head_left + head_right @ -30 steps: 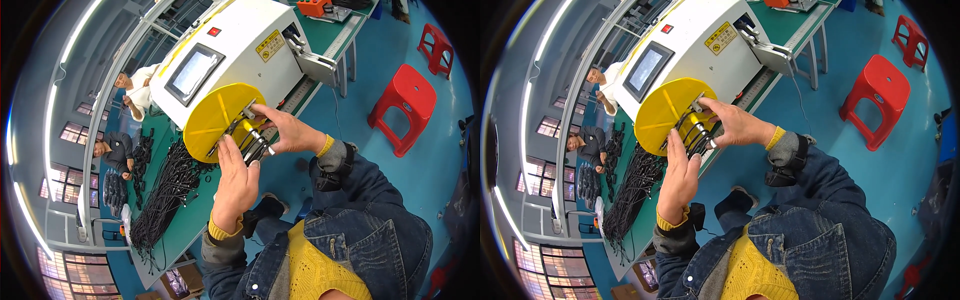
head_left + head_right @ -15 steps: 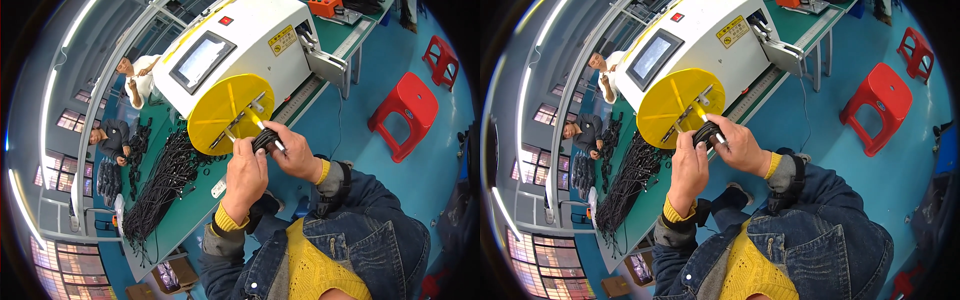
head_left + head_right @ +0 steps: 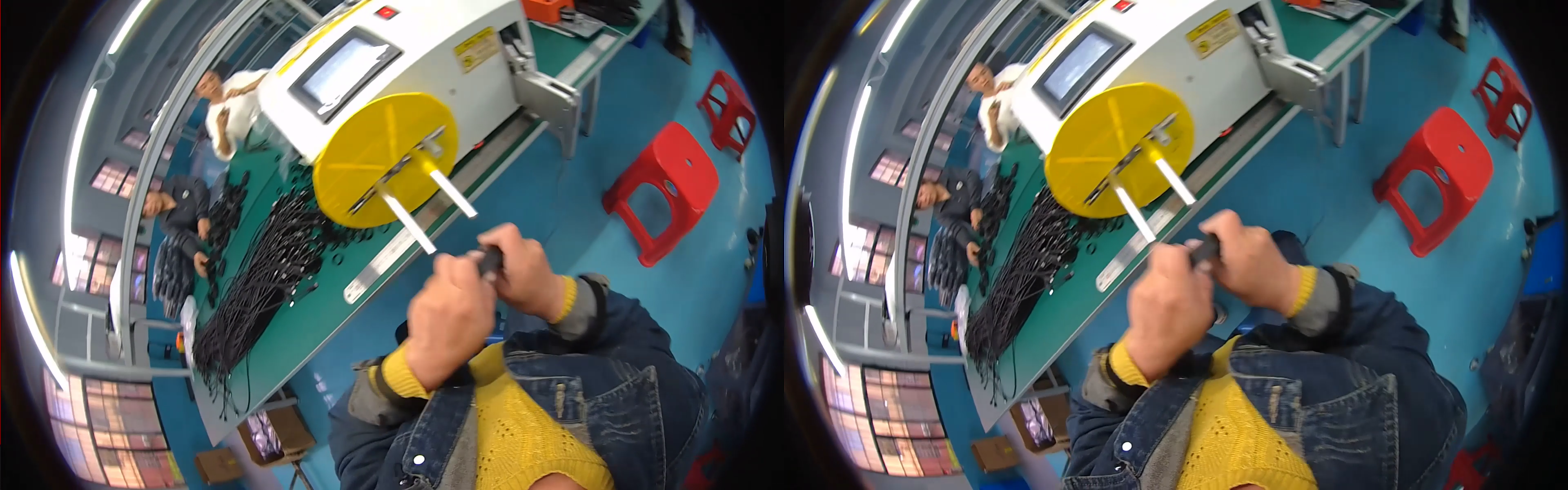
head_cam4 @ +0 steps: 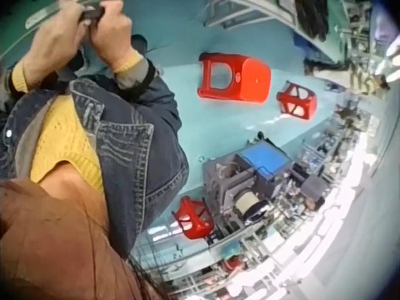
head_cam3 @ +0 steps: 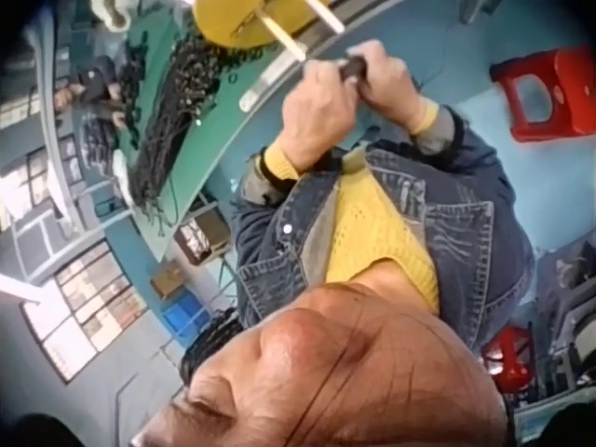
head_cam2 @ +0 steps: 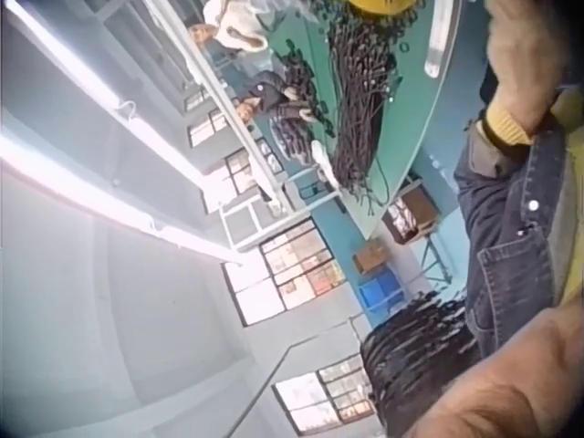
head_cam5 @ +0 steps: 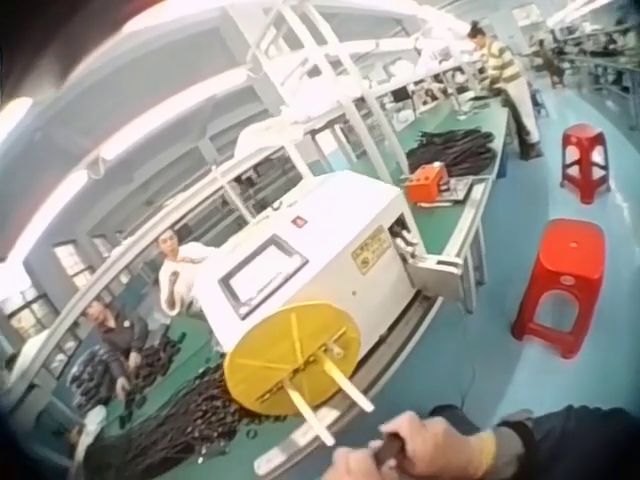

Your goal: The person picks up a cable from a pile, winds it around the rods of a machine, and removes the coiled cable to secure it with a tie. This process is repeated several times, with the person placing each finished cable in their lap.

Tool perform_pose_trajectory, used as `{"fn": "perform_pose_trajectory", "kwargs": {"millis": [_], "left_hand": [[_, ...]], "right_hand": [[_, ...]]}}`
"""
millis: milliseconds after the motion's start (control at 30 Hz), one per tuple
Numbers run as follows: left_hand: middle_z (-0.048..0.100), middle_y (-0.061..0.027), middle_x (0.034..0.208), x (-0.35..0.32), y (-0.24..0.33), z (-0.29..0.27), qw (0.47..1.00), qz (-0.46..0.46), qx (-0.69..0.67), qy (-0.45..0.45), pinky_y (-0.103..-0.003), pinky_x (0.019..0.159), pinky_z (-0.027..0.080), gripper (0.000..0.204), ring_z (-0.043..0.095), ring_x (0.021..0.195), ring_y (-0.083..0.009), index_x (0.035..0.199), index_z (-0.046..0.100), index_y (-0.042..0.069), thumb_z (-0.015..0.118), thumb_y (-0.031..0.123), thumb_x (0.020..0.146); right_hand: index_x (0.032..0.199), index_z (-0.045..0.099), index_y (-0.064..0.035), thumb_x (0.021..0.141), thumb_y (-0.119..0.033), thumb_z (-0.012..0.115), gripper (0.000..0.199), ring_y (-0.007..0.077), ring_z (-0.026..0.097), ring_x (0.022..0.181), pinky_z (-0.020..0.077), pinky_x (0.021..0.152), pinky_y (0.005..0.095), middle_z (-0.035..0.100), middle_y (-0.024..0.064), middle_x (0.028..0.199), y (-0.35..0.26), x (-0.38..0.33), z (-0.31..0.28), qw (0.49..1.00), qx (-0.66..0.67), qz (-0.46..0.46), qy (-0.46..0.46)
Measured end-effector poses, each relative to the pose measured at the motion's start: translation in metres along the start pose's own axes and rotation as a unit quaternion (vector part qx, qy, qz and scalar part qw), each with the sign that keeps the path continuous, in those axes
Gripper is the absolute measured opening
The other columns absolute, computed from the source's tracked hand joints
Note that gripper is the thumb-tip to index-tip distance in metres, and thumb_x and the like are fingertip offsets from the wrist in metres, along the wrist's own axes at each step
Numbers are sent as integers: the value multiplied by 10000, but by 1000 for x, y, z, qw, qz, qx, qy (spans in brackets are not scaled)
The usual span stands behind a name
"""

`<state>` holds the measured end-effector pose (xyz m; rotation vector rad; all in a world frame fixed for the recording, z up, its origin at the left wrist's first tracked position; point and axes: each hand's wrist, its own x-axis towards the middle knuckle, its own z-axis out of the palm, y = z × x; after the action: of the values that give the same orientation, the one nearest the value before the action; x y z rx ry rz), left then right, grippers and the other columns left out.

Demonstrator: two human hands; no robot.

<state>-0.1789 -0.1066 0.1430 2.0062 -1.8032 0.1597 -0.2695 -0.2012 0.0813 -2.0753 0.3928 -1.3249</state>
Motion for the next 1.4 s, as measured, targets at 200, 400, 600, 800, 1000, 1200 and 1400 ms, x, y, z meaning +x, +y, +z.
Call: {"fn": "perform_pose_trajectory", "kwargs": {"millis": [200, 400, 600, 800, 1000, 1200, 1400], "left_hand": [[526, -184, 833, -47, -44, 47, 990, -25, -119, -75, -427, 555, 467, 255, 560, 641, -373, 940, 445, -10, 583, 153, 800], [549, -80, 873, -91, -79, 69, 791, -158, -581, -106, -327, 553, 501, 308, 602, 698, -214, 998, 453, -14, 584, 209, 831], [562, -46, 836, -100, -84, 40, 642, -360, -630, -247, -240, 504, 488, 271, 595, 701, -112, 935, 511, 11, 576, 260, 851], [528, -26, 608, -112, -104, 48, 597, -412, -605, -328, -230, 407, 445, 298, 529, 459, -107, 848, 529, -20, 642, 250, 797], [550, -35, 614, -125, -114, 63, 654, -299, -595, -358, -229, 427, 445, 289, 526, 447, -109, 843, 553, -20, 641, 252, 803], [597, -69, 703, -131, -129, 73, 574, -382, -670, -273, -224, 464, 449, 262, 574, 540, -127, 871, 569, -19, 601, 238, 835], [574, -81, 748, -133, -159, 60, 378, -394, -790, -279, -170, 399, 384, 336, 502, 520, -88, 1019, 516, -55, 541, 247, 876]], "right_hand": [[899, 435, -14, 720, -90, 625, 272, 351, 582, 568, 465, 503, 404, 561, 161, 615, 31, -51, 17, 977, -38, 57, -204], [882, 427, -8, 731, -107, 596, 248, 353, 588, 591, 462, 508, 410, 570, 185, 624, 21, -57, 61, 945, 41, 9, -324], [875, 421, -5, 729, -132, 593, 258, 351, 587, 584, 460, 509, 413, 566, 180, 601, 25, -57, 86, 917, 66, 17, -392], [849, 425, -4, 705, -122, 596, 253, 344, 589, 580, 459, 502, 394, 569, 169, 593, 16, -50, 93, 859, -73, -76, -501], [814, 463, -2, 670, -102, 598, 221, 352, 585, 585, 460, 522, 398, 579, 162, 611, 7, -37, 101, 800, -97, -122, -579], [805, 543, -10, 642, -65, 578, 175, 392, 587, 705, 453, 596, 439, 594, 198, 687, 23, -47, 126, 867, 85, 70, -487], [770, 584, 2, 669, -77, 556, 132, 366, 601, 690, 463, 598, 422, 601, 200, 664, 25, -31, 150, 838, 37, 105, -534]]}}
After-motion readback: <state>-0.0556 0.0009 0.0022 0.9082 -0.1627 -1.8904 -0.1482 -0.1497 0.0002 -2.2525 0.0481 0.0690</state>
